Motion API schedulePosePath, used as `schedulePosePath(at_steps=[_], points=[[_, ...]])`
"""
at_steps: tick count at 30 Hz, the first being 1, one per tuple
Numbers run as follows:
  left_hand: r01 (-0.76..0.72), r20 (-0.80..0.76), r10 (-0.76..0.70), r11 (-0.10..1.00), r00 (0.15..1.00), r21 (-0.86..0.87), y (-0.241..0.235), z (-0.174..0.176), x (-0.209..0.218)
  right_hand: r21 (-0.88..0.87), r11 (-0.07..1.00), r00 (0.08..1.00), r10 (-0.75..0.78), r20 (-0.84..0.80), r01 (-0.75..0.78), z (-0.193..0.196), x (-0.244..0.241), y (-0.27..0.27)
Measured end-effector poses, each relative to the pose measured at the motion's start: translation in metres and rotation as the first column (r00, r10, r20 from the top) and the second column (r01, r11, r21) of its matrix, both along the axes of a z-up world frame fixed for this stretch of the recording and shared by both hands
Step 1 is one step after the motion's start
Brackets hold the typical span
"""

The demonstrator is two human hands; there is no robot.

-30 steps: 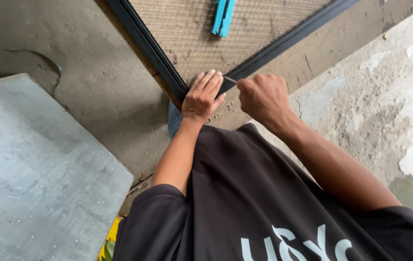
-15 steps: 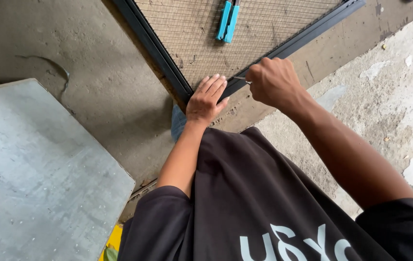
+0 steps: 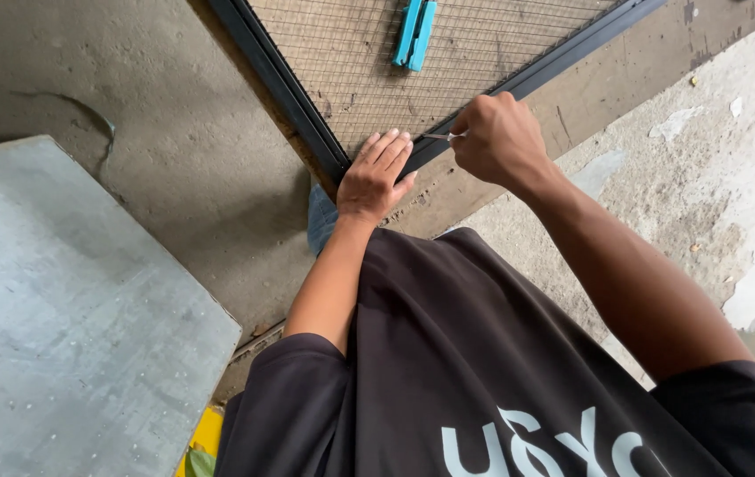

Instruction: Fastening a wire mesh into a black metal frame using various hand tools including a screwdriver, pliers, and a hammer.

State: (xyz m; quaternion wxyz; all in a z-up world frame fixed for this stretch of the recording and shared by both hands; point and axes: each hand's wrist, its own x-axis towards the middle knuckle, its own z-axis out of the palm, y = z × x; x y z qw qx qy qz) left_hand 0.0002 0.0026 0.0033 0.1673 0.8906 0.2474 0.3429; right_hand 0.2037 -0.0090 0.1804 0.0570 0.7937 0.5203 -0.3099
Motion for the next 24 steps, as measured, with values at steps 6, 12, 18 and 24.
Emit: schedulePosePath(at_steps=[6, 12, 18, 24], points=[[0.09, 0.027, -0.086, 0.97, 0.996, -0.224, 0.006, 0.016, -0.009, 0.07, 0.968, 0.961, 0.226, 0.158, -0.24, 0.041, 0.003, -0.004], [0.039, -0.091, -0.056, 0.984, 0.994, -0.172, 0.021, 0.03, -0.04, 0.175, 0.974, 0.983, 0.117, 0.14, -0.141, 0.066, -0.007, -0.039], [0.123, -0.093, -0.127, 0.991, 0.988, -0.045, 0.015, 0.026, -0.035, 0.28, 0.944, 0.979, 0.135, 0.153, -0.174, 0.023, -0.044, -0.071], [0.096, -0.053, -0.094, 0.995, 0.994, 0.036, 0.014, 0.013, -0.032, 0.289, 0.947, 0.986, 0.109, 0.128, -0.142, 0.01, -0.042, -0.082]])
